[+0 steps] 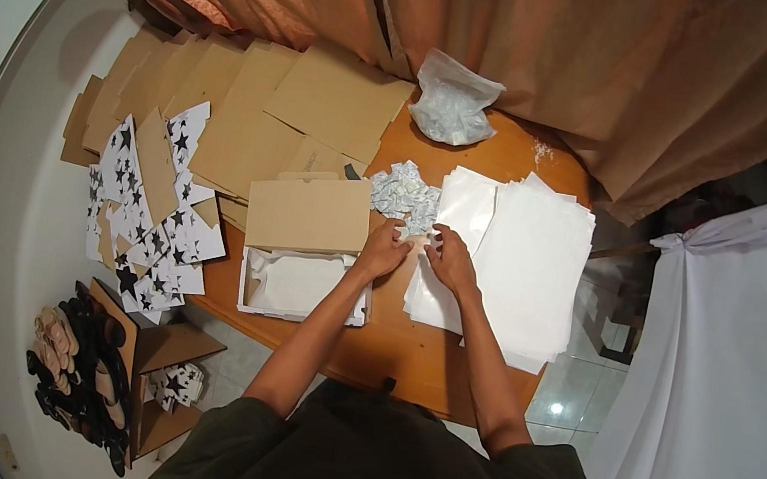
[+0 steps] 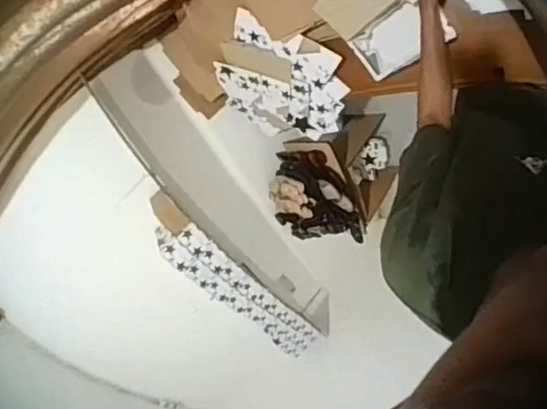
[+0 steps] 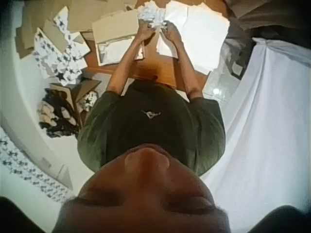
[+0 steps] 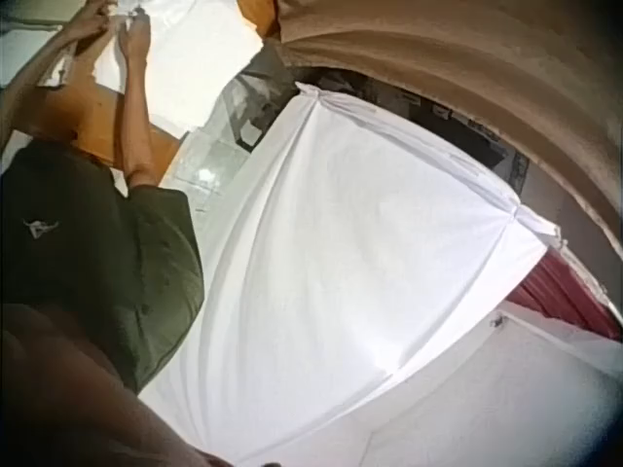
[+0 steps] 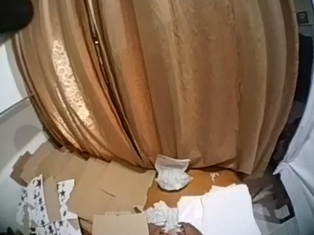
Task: Folding cardboard sheets into shoe boxes and stacking them on a shelf.
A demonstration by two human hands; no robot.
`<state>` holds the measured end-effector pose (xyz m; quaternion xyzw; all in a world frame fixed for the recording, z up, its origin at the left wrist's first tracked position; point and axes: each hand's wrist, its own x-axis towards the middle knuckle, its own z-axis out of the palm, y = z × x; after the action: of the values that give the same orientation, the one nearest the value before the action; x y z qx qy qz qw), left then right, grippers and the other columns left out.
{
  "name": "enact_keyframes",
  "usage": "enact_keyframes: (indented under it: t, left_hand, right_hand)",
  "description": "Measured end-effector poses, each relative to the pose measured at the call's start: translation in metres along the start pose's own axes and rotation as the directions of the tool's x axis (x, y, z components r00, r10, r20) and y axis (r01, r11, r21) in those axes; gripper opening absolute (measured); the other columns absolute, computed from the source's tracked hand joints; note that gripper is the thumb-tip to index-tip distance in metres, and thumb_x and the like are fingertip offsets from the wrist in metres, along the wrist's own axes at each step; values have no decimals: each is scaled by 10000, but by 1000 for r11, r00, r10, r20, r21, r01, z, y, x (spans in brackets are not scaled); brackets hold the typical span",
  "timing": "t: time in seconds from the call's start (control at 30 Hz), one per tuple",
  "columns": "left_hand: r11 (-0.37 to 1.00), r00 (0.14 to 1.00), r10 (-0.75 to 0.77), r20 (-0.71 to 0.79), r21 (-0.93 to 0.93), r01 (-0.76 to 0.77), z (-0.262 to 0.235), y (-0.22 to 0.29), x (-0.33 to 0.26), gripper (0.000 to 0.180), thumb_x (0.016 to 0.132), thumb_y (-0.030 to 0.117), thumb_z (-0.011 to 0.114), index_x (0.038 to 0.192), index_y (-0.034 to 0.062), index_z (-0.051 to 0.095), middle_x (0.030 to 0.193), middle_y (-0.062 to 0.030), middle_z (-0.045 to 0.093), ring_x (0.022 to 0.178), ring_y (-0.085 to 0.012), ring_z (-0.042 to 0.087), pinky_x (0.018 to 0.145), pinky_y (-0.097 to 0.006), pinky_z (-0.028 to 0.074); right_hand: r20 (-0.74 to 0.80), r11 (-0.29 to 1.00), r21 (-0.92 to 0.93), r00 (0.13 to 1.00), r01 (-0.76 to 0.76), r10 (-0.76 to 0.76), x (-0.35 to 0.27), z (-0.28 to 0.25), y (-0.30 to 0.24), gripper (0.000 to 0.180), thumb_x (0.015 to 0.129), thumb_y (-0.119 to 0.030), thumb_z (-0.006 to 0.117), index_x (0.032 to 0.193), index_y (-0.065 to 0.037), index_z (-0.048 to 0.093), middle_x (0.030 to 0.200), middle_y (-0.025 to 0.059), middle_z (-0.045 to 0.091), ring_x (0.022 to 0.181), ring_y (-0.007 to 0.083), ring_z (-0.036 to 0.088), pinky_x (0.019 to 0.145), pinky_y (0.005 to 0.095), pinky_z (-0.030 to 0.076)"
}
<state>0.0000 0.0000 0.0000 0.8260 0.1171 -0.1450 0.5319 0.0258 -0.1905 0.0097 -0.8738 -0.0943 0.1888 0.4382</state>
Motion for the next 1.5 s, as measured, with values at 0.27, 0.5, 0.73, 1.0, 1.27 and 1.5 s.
enact_keyframes:
  t: [0.27, 0.5, 0.73, 1.0, 1.27, 1.5]
  left_hand:
    - [994, 995, 51, -88, 100, -42, 14, -16, 72, 456, 900, 189, 674, 1257, -73, 567, 1197, -301, 629, 1088, -400, 640, 950, -436, 510]
    - [991, 997, -40, -60, 122, 47, 20, -11, 83, 477, 912, 210, 643, 1285, -74, 552, 1211, -304, 616, 1110, -397, 633, 970, -442, 502]
    - [995, 998, -8, -68, 98, 15, 22, -15, 83, 438, 910, 148, 645, 1293, -37, 541, 1120, -217, 650, 1024, -294, 645, 905, -370, 517]
    - [992, 998, 62, -23, -105, -64, 1, 3, 44, 376, 925, 180, 700, 1218, -31, 595, 1071, -185, 700, 952, -242, 710, 832, -350, 558]
    - [944, 997, -29, -67, -329, 5, -38, 23, -48, 185, 937, 14, 667, 1113, -37, 640, 907, -74, 696, 760, -95, 678, 628, -236, 532]
    - [953, 967, -56, -248, -301, -22, -83, -8, -124, 152, 897, 23, 723, 1026, -12, 650, 871, -71, 684, 747, -114, 671, 644, -238, 546]
  right_hand:
    - [-154, 983, -165, 982, 85, -110, 74, 9, -3, 321, 882, -95, 662, 1194, -20, 660, 1091, 220, 637, 972, 381, 656, 869, 440, 532]
    - [-199, 975, -209, 974, 71, -113, 86, 32, 2, 332, 811, -57, 702, 1140, -30, 668, 1044, 180, 579, 977, 383, 619, 841, 451, 526]
    - [-299, 993, -85, 949, 81, -103, 78, 30, 6, 281, 778, -5, 706, 1045, -23, 620, 986, 188, 593, 936, 394, 617, 814, 447, 519]
    - [-206, 956, 292, 978, 17, 45, 44, 9, -17, 199, 869, 1, 675, 1059, 9, 617, 884, 119, 685, 755, 198, 678, 706, 335, 539]
    - [64, 827, 562, 997, 5, -50, 1, 24, -51, 128, 938, -28, 635, 1057, 19, 630, 827, 52, 675, 735, 105, 666, 667, 253, 537]
    - [206, 849, 526, 963, 43, -176, -28, 71, -92, 126, 950, -43, 639, 1066, -2, 612, 809, 40, 665, 727, 100, 649, 652, 245, 537]
